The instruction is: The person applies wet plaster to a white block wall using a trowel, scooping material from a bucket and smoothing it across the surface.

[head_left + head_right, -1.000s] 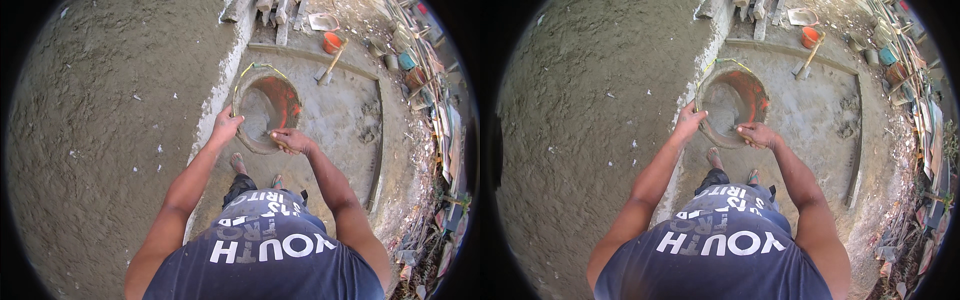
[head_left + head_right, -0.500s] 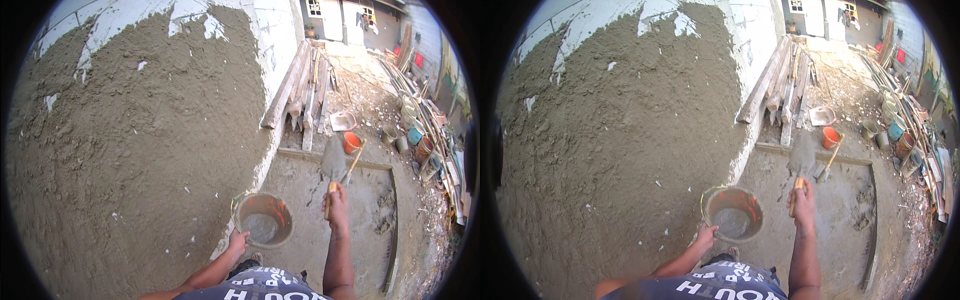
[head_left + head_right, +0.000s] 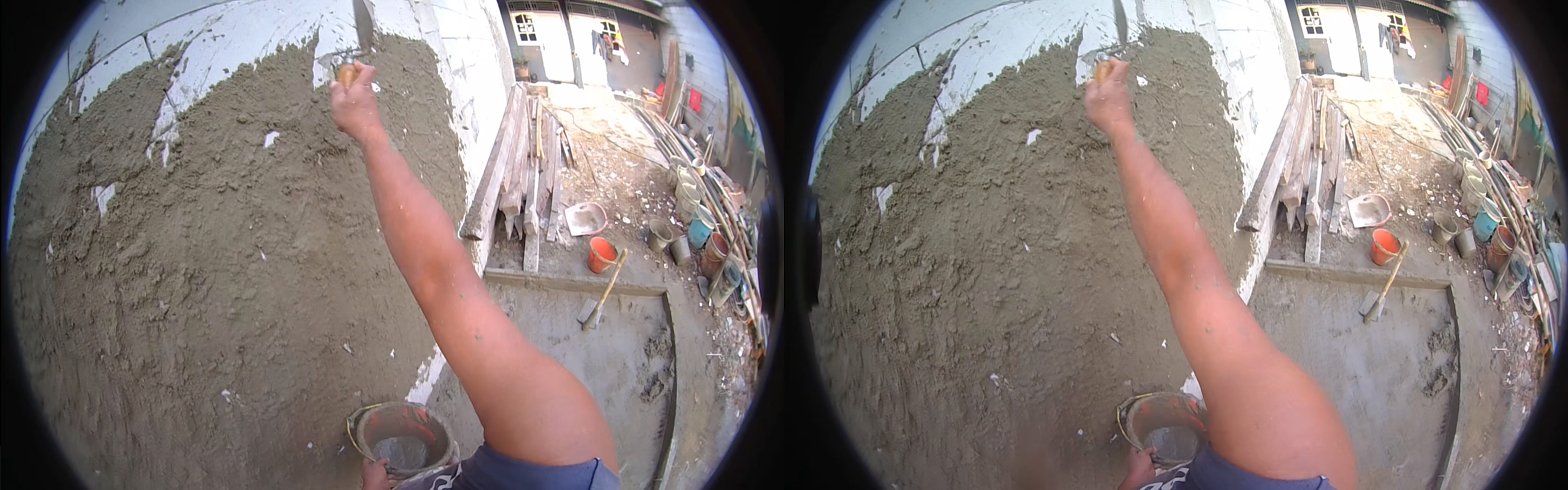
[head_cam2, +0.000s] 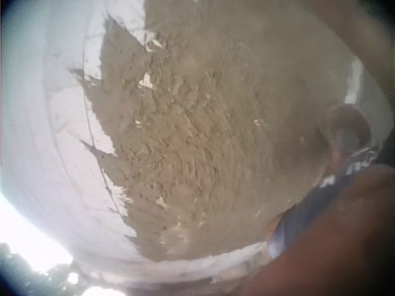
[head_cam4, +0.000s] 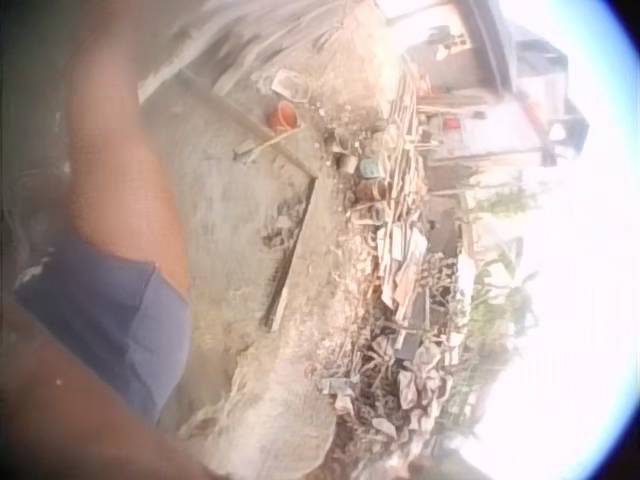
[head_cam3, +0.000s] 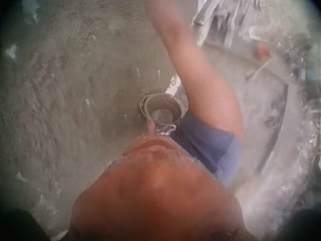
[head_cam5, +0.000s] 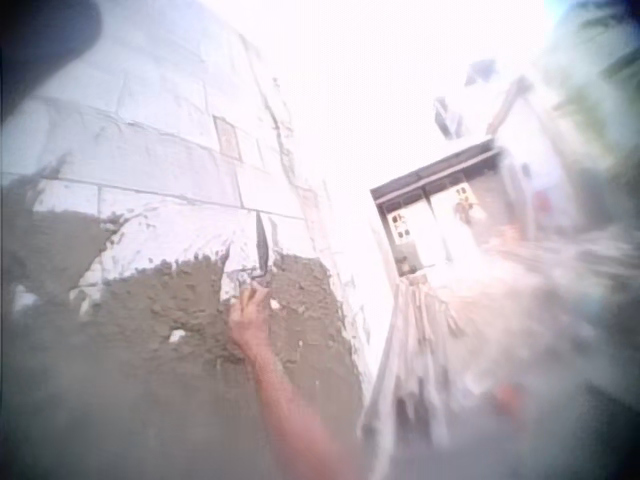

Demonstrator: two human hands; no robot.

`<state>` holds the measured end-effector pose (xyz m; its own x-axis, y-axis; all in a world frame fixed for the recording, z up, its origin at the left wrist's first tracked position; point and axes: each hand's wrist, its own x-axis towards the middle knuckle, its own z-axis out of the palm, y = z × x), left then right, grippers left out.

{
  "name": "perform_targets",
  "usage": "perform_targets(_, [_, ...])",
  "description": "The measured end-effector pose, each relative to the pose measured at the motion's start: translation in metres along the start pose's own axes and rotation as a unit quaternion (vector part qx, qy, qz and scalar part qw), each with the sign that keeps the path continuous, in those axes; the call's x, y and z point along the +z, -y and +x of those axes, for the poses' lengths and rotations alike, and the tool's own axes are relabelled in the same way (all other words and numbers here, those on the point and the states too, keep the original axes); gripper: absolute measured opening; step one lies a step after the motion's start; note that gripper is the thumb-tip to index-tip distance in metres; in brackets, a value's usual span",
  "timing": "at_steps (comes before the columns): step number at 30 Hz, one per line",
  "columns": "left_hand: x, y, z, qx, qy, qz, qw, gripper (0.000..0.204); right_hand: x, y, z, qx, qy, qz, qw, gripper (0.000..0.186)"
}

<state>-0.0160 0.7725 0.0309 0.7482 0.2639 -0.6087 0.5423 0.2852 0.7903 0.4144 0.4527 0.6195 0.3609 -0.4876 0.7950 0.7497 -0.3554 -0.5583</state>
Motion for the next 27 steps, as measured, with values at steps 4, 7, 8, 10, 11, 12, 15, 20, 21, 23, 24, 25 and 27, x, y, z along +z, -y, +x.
perform_targets(4, [0.005,-0.011,-0.040,0.043,-0.029,-0.040,0.998,0.052,-0.091,0.088,-0.164,0.189,0.195,0.322,0.907,0.053])
perform_targets(7, [-0.001,0.003,-0.027,0.095,0.013,0.009,0.995,0.052,-0.222,0.063,-0.321,0.343,0.348,0.218,0.845,0.051])
perform_targets(8, [0.001,0.006,-0.025,0.124,0.032,0.045,0.991,0.054,-0.278,0.068,-0.364,0.416,0.425,0.141,0.791,0.049])
perform_targets(10, [0.047,-0.014,-0.068,0.102,0.057,0.039,0.992,0.050,-0.382,0.053,-0.444,0.373,0.554,0.009,0.745,0.050])
perform_targets(11, [0.057,-0.011,-0.070,0.135,0.086,0.073,0.984,0.048,-0.416,0.038,-0.484,0.268,0.590,-0.065,0.759,0.049])
perform_targets(12, [0.068,-0.008,-0.069,0.168,0.115,0.108,0.973,0.047,-0.443,0.016,-0.521,0.158,0.617,-0.137,0.759,0.048])
perform_targets(15, [0.092,0.000,-0.073,0.177,0.160,0.166,0.957,0.046,-0.427,0.026,-0.569,0.213,0.641,-0.381,0.631,0.039])
perform_targets(20, [0.148,-0.020,-0.110,0.202,0.204,0.183,0.940,0.038,-0.520,0.033,-0.572,0.154,0.696,-0.401,0.575,0.032])
perform_targets(21, [0.150,-0.017,-0.114,0.196,0.205,0.182,0.941,0.039,-0.513,0.048,-0.539,0.214,0.706,-0.415,0.533,0.034])
perform_targets(23, [0.165,-0.010,-0.123,0.212,0.233,0.170,0.934,0.041,-0.516,0.075,-0.497,0.190,0.617,-0.455,0.613,0.034])
perform_targets(24, [0.180,-0.010,-0.128,0.228,0.257,0.163,0.925,0.042,-0.525,0.072,-0.497,0.183,0.610,-0.476,0.606,0.034])
perform_targets(25, [0.194,-0.012,-0.132,0.250,0.279,0.156,0.914,0.043,-0.529,0.068,-0.497,0.173,0.601,-0.496,0.602,0.035])
perform_targets(27, [0.218,-0.011,-0.141,0.282,0.307,0.151,0.896,0.040,-0.547,0.063,-0.495,0.164,0.600,-0.519,0.587,0.036])
